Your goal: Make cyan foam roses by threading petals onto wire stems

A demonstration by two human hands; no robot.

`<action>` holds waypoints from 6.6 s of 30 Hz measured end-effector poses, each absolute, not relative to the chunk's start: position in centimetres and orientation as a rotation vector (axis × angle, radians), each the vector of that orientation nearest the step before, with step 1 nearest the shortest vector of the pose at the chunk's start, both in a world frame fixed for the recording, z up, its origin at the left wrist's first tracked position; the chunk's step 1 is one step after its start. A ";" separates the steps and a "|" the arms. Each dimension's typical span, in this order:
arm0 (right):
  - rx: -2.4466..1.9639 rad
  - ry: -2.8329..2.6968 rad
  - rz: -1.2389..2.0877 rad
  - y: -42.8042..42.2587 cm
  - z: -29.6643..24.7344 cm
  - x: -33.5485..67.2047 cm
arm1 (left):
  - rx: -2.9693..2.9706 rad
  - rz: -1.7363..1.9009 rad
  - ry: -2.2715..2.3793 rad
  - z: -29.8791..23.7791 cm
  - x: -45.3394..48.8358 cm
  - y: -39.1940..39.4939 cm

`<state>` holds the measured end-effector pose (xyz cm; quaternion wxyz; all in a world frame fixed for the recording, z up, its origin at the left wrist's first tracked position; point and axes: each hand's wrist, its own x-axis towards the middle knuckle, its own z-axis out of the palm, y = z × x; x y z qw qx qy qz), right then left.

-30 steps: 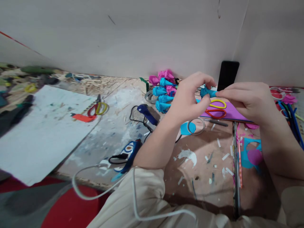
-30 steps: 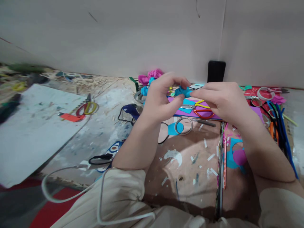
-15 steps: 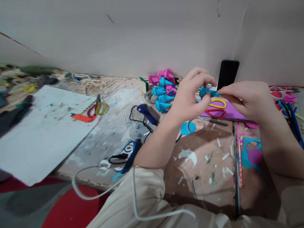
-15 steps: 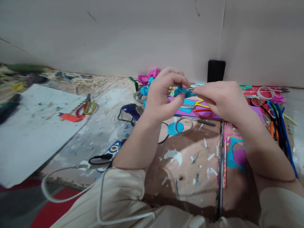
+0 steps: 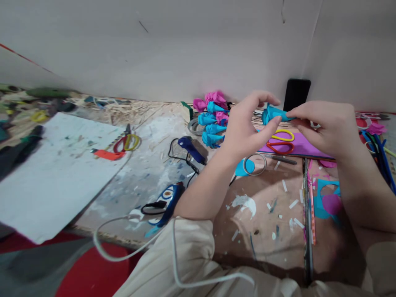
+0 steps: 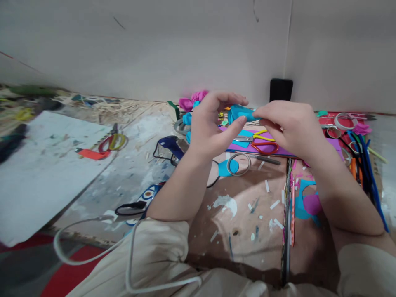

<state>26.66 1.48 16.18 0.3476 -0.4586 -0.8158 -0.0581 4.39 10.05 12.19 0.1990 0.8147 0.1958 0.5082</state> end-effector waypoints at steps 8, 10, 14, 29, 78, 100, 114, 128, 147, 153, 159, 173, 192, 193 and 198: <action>-1.174 -2.077 -0.137 1.4 16.3 26.4 | 2.372 1.399 0.505 12.2 4.4 10.1; -1.169 -2.074 -0.140 1.5 16.3 26.3 | 2.381 1.384 0.500 12.4 4.2 10.3; -1.154 -2.063 -0.143 1.3 16.5 26.3 | 2.341 1.280 0.430 13.0 3.8 10.8; -0.675 -2.098 -0.034 0.7 17.1 26.5 | 2.084 1.087 0.279 13.4 2.4 11.8; -0.694 -2.127 -0.054 0.8 17.2 26.8 | 2.292 1.075 0.131 15.6 1.2 10.8; -0.786 -2.024 0.049 1.3 16.9 26.9 | 2.231 1.165 0.078 15.2 0.8 10.6; -1.097 -1.801 0.261 1.6 16.5 26.9 | 2.161 0.968 0.277 14.8 1.7 9.4; -1.089 -1.659 0.761 1.5 17.2 26.7 | 2.823 1.654 0.256 13.4 3.3 11.0; -1.118 -1.723 0.746 1.4 16.9 26.5 | 2.853 1.363 0.353 12.4 3.5 11.0; -1.139 -1.700 0.753 1.2 17.1 26.2 | 2.816 1.405 0.328 12.5 3.8 10.6; -1.156 -1.712 0.688 1.1 17.1 26.1 | 2.746 1.340 0.315 12.6 3.5 10.5; -1.218 -1.805 0.451 0.6 16.6 25.6 | 2.620 1.370 0.343 13.5 3.6 9.7; -1.278 -1.865 0.209 0.4 17.1 24.6 | 2.240 1.405 0.503 11.1 4.9 10.1; -1.286 -1.879 0.201 0.4 17.1 24.6 | 2.227 1.400 0.519 11.0 4.9 10.1; -1.352 -1.963 0.131 0.4 17.1 24.5 | 2.242 1.438 0.584 11.1 4.9 9.7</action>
